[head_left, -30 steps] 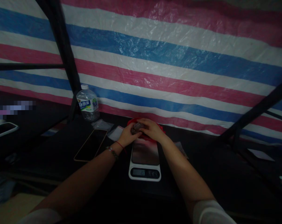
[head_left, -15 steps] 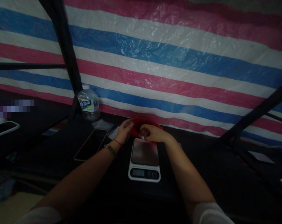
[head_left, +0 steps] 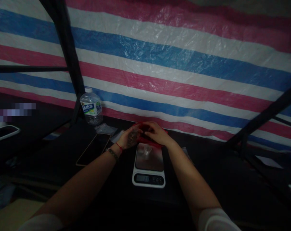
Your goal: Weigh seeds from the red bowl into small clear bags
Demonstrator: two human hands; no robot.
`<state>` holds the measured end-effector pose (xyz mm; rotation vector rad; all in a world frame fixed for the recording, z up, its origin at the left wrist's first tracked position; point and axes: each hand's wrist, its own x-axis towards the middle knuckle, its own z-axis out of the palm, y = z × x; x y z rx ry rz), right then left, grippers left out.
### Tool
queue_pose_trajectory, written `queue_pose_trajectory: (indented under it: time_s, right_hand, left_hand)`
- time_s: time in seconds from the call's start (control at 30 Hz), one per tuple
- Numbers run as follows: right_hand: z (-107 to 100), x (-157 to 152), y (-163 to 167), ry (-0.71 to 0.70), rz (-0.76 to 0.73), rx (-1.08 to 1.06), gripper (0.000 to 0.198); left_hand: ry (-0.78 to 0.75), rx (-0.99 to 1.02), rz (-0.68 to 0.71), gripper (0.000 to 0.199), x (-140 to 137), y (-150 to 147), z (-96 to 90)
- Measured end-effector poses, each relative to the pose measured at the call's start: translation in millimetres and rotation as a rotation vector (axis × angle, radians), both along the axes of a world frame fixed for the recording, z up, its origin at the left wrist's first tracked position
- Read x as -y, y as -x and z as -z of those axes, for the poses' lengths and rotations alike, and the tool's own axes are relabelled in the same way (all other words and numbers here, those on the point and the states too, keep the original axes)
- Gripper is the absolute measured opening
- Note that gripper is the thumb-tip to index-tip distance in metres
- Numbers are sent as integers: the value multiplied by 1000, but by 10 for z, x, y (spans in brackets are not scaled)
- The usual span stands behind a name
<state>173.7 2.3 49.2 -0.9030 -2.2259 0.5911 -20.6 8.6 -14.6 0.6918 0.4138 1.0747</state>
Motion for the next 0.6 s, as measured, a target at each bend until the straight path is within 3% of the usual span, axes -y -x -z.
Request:
queue_pose_trajectory:
  time_s: [0.1, 0.23, 0.4, 0.6]
  right_hand:
    - [64, -12, 123, -151, -4, -58, 34]
    - [116, -40, 172, -170, -44, -2, 11]
    - [34, -94, 32, -252, 212, -125, 9]
    - [-38, -113, -84, -189, 219, -15, 8]
  left_hand:
    - [-27, -61, 15, 38, -20, -13, 77]
    - [-102, -94, 16, 33, -71, -42, 161]
    - [-249, -47, -146, 43, -156, -84, 218]
    - [-438, -260, -227, 55, -157, -79, 220]
